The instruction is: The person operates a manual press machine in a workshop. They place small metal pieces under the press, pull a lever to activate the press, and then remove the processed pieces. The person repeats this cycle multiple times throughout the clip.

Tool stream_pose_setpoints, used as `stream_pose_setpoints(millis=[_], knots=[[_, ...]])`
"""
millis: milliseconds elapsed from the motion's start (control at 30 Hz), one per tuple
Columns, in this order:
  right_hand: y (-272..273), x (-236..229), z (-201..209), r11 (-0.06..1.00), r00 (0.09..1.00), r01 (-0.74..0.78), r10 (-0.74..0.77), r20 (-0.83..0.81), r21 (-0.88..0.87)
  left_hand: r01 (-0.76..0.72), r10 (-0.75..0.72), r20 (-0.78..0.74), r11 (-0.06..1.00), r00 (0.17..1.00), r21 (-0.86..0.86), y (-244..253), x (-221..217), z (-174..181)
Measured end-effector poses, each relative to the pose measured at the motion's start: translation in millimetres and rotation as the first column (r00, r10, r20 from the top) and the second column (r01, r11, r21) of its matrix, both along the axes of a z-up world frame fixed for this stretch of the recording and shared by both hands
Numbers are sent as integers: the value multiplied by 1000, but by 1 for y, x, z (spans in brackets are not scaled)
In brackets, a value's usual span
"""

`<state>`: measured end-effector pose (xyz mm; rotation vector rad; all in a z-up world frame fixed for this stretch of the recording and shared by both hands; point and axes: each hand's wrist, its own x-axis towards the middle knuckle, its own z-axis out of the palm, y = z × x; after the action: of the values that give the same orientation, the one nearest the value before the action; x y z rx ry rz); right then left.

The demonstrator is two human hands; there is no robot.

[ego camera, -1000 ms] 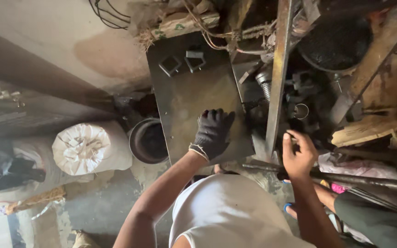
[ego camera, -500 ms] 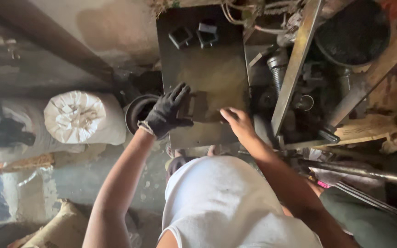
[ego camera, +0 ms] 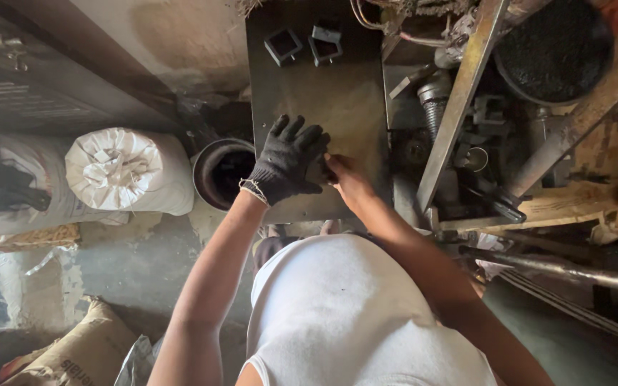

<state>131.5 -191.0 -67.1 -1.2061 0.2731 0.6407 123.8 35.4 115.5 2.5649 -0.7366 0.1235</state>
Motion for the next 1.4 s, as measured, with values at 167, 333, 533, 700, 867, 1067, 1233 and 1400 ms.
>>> stream_pose_setpoints(millis=[167,333,533,700,867,1067,1233,1400], knots=[[-4,-25,25,978,985,162,-152,84,-131,11,-11,-7,1000,1000,26,1,-1,-5],[-37,-44,73,918,944,314,-328,19,241,23,-22,19,1000,1000,-15,3,0,-6],[-51,-34,116,681,977,213,-168,-135,701,-226,272,15,828,962,-513,5,-26,5],[-36,-26,127,705,976,219,-148,-162,675,-477,-104,-589,483,801,-734,5,-51,16],[-15,-16,126,737,996,-64,6,87,673,-480,-37,-600,563,799,-673,1,-48,23],[15,27,127,959,875,60,83,477,-276,-722,161,-719,337,676,-604,44,-19,2],[43,100,133,406,485,497,603,634,-767,-580,470,-341,683,814,-443,73,54,-38],[66,189,115,36,346,508,906,243,-860,-545,467,-382,829,797,-124,62,151,-66]])
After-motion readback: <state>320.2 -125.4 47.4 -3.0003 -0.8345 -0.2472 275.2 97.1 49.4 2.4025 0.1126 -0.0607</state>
